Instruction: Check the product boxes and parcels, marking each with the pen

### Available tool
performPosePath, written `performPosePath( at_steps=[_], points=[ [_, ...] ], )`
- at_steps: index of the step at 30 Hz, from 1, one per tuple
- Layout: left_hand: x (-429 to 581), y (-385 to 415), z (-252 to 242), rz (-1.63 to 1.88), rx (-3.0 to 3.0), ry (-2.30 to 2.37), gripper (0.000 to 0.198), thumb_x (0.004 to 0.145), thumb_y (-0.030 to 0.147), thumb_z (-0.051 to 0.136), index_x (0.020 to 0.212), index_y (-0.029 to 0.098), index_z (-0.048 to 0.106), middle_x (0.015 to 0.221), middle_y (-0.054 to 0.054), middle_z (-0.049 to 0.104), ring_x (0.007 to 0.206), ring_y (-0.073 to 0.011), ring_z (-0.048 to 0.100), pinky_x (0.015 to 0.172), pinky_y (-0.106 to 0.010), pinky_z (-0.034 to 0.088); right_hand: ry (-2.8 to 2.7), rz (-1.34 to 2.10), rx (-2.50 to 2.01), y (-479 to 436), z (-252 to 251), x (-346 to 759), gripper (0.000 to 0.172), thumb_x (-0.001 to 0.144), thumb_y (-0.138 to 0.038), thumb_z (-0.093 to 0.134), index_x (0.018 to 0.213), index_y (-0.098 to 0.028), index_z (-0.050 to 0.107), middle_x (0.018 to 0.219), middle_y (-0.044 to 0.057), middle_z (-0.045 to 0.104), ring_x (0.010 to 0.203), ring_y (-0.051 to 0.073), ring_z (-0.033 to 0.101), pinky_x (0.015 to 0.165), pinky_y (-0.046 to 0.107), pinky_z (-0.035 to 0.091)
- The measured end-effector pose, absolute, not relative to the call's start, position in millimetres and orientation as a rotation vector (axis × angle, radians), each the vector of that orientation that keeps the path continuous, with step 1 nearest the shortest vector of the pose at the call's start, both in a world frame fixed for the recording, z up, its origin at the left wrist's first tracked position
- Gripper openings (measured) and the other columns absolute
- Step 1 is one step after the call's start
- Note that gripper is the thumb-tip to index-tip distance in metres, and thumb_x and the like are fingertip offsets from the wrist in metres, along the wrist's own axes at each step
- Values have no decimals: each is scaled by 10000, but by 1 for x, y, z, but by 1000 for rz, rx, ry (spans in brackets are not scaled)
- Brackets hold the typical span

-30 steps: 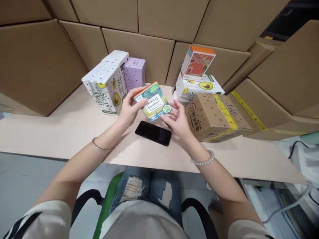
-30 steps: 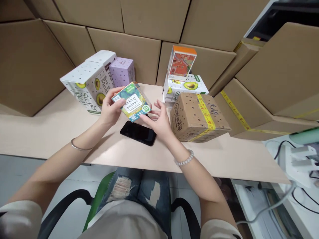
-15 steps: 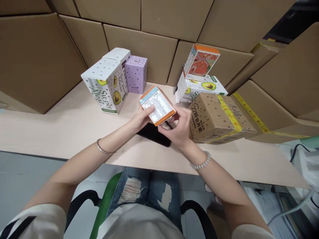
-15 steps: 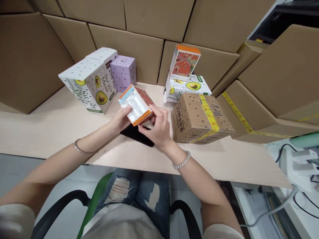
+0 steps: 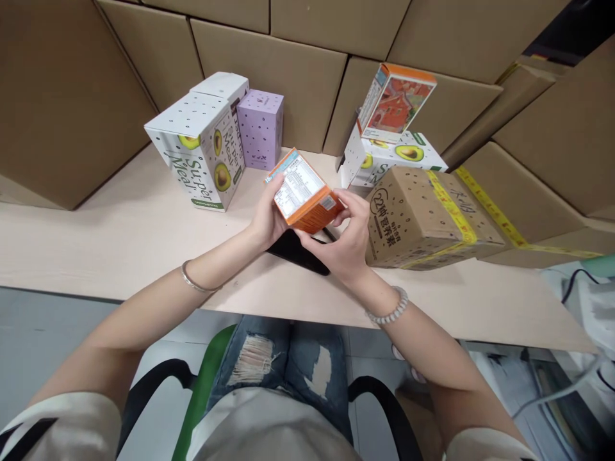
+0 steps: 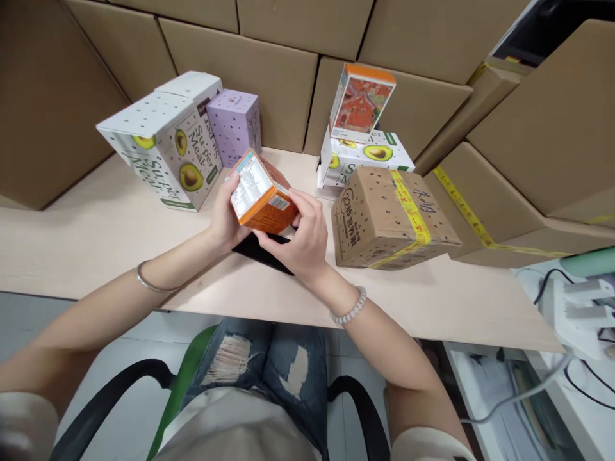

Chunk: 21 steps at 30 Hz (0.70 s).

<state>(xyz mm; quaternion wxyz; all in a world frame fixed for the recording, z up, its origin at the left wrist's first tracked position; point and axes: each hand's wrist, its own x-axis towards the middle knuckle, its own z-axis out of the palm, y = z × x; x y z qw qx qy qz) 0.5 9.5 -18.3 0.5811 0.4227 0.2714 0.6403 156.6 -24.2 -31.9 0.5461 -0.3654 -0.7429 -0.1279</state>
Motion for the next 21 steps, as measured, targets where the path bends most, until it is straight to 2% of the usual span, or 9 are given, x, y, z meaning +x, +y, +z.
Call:
performPosePath(
  at_steps=[4, 7, 9, 12, 14, 17, 19, 21],
  points=[
    [2, 10, -19, 1284, 905, 678, 562, 933, 729, 535, 1134, 223, 674, 1069, -71, 788, 1132, -313, 758, 921, -417, 648, -1822, -319, -896, -30, -30, 156, 712, 918, -447, 734, 1495, -244, 369, 1382, 181, 619, 1277, 339, 638, 977, 507, 617],
    [-4, 16, -28, 1411, 987, 785, 628, 920, 786, 552, 1215, 236, 618, 1138, -81, 748, 1121, -305, 745, 886, -412, 638, -1842, -225, -957, -29, -32, 157, 726, 912, -384, 727, 1511, -210, 355, 1391, 189, 606, 1315, 338, 616, 1036, 513, 599],
    [-11, 20, -36, 1564, 1203, 919, 731, 841, 821, 685, 1289, 256, 561, 1254, -93, 694, 1151, -298, 718, 909, -413, 621, -1868, -131, -1061, -26, -34, 158, 769, 878, -378, 755, 1510, -203, 355, 1400, 192, 588, 1335, 344, 603, 1062, 526, 593],
    [-20, 22, -43, 1736, 1732, 1093, 1028, 677, 810, 872, 1457, 297, 442, 1502, -140, 534, 1320, -327, 616, 983, -430, 599, -1886, 31, -1219, -20, -38, 161, 813, 818, -416, 820, 1482, -205, 401, 1406, 193, 577, 1305, 351, 626, 1056, 539, 600],
    [-23, 20, -44, 1769, 2083, 1111, 1140, 685, 818, 862, 1563, 316, 335, 1577, -170, 457, 1416, -357, 535, 1033, -464, 586, -1858, 155, -1255, -16, -41, 162, 773, 798, -417, 834, 1430, -198, 447, 1362, 186, 600, 1231, 340, 662, 1020, 537, 616],
    [-27, 16, -38, 1736, 2448, 985, 1221, 724, 837, 813, 1653, 332, 202, 1545, -185, 490, 1408, -376, 539, 1073, -531, 570, -1742, 397, -1120, -8, -42, 164, 757, 738, -464, 863, 1351, -201, 505, 1366, 198, 618, 1261, 344, 654, 1032, 523, 610],
    [-32, 15, -30, 1679, 2562, 873, 1227, 753, 834, 791, 1686, 342, 163, 1489, -171, 547, 1336, -363, 598, 1062, -546, 578, -1628, 633, -977, -4, -41, 165, 675, 711, -477, 853, 1272, -222, 579, 1368, 180, 665, 1307, 341, 645, 1089, 514, 581],
    [-40, 17, -22, 1598, 2636, 807, 1061, 846, 783, 746, 1682, 357, 251, 1407, -135, 613, 1257, -330, 652, 1045, -537, 592, -1497, 902, -902, -2, -37, 165, 443, 706, -416, 787, 1096, -246, 664, 1231, 111, 759, 1254, 327, 685, 1109, 513, 569]
  ],
)
